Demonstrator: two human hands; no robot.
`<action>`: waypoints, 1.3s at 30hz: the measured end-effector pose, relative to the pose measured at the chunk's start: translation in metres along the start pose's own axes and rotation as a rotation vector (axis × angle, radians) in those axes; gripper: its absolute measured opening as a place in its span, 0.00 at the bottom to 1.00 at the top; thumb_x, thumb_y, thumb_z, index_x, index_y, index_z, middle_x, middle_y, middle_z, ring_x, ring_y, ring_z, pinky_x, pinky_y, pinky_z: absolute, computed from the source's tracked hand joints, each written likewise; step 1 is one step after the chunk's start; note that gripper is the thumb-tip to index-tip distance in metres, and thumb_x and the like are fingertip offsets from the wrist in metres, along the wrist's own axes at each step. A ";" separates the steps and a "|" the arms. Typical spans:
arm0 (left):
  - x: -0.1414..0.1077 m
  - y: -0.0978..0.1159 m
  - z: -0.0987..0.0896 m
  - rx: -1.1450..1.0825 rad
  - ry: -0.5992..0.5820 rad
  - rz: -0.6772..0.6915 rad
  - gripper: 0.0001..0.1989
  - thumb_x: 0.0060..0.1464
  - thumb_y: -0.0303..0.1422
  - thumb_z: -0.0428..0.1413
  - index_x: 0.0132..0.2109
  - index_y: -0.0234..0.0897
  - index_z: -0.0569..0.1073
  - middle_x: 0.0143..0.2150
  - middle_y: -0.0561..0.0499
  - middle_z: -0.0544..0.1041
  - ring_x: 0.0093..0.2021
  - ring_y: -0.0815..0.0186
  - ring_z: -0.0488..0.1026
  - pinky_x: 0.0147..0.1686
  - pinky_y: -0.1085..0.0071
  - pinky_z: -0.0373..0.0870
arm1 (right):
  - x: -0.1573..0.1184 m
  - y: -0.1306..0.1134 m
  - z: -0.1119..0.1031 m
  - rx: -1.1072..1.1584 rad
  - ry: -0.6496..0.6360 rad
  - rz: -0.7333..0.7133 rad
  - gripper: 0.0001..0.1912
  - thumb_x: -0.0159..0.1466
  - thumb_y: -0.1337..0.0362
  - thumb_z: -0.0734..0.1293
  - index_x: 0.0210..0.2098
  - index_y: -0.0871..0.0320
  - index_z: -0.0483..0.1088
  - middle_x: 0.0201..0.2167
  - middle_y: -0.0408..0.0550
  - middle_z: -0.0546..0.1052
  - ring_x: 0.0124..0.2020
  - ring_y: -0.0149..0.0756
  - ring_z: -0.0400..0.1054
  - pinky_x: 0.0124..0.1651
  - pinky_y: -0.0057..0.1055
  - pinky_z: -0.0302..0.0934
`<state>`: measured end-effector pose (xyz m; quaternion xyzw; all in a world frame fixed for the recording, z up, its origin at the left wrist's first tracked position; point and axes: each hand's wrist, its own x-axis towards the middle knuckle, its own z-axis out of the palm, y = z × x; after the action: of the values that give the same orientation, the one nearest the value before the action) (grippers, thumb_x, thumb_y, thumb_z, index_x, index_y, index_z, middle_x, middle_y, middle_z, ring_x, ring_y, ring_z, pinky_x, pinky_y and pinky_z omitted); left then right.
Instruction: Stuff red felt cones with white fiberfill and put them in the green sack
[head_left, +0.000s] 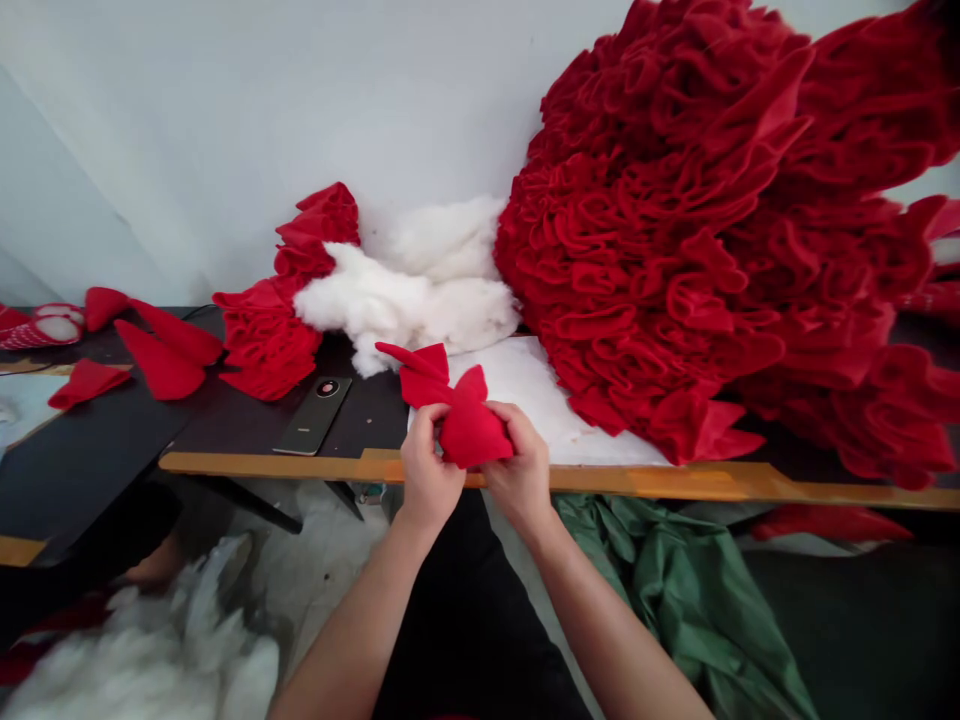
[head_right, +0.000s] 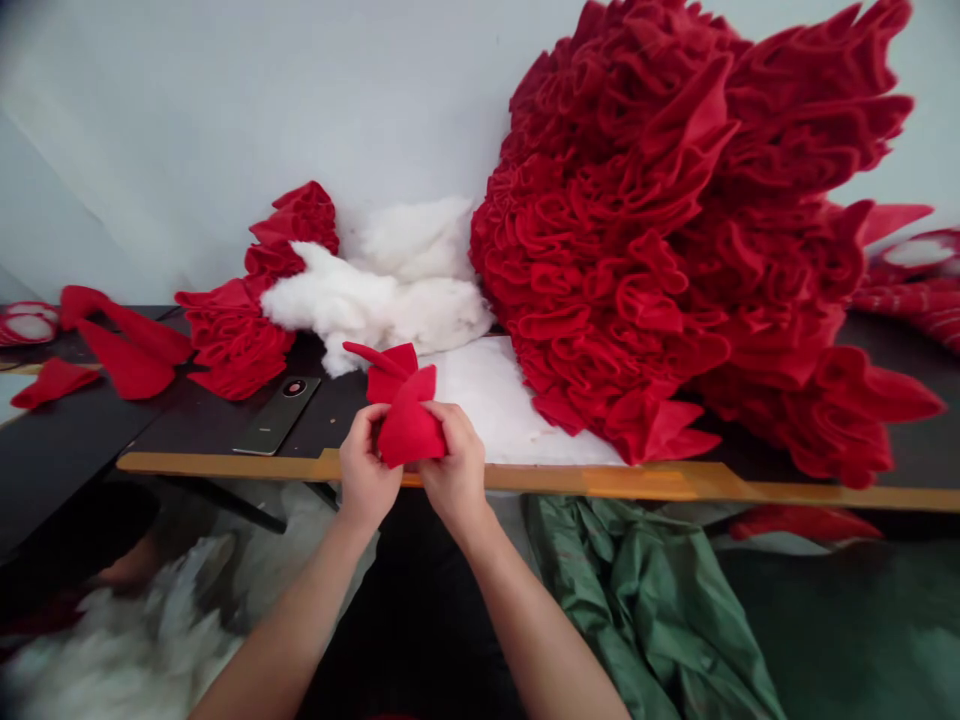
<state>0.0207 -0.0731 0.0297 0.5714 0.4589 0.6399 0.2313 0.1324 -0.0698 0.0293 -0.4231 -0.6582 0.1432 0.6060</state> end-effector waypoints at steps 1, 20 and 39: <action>0.001 -0.001 0.000 0.061 0.014 0.021 0.14 0.41 0.22 0.57 0.38 0.40 0.70 0.35 0.51 0.74 0.36 0.62 0.71 0.38 0.68 0.67 | 0.000 0.002 0.002 -0.025 0.028 0.023 0.17 0.50 0.72 0.63 0.40 0.55 0.68 0.37 0.48 0.76 0.38 0.40 0.71 0.41 0.36 0.67; 0.007 -0.005 0.000 0.135 -0.031 0.258 0.11 0.44 0.21 0.53 0.36 0.41 0.68 0.36 0.50 0.71 0.38 0.62 0.69 0.38 0.68 0.66 | 0.006 0.007 -0.001 -0.038 0.025 -0.045 0.15 0.53 0.70 0.62 0.40 0.54 0.69 0.34 0.46 0.72 0.36 0.39 0.68 0.37 0.36 0.64; 0.016 -0.022 -0.009 0.220 0.142 0.335 0.09 0.44 0.21 0.52 0.31 0.40 0.63 0.33 0.51 0.67 0.35 0.64 0.67 0.35 0.68 0.65 | 0.002 0.023 0.026 -0.055 0.186 0.106 0.10 0.52 0.71 0.62 0.34 0.55 0.64 0.31 0.44 0.69 0.32 0.35 0.65 0.33 0.32 0.60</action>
<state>0.0030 -0.0524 0.0202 0.6148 0.4398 0.6542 0.0251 0.1176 -0.0460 0.0084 -0.4854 -0.5794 0.1169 0.6442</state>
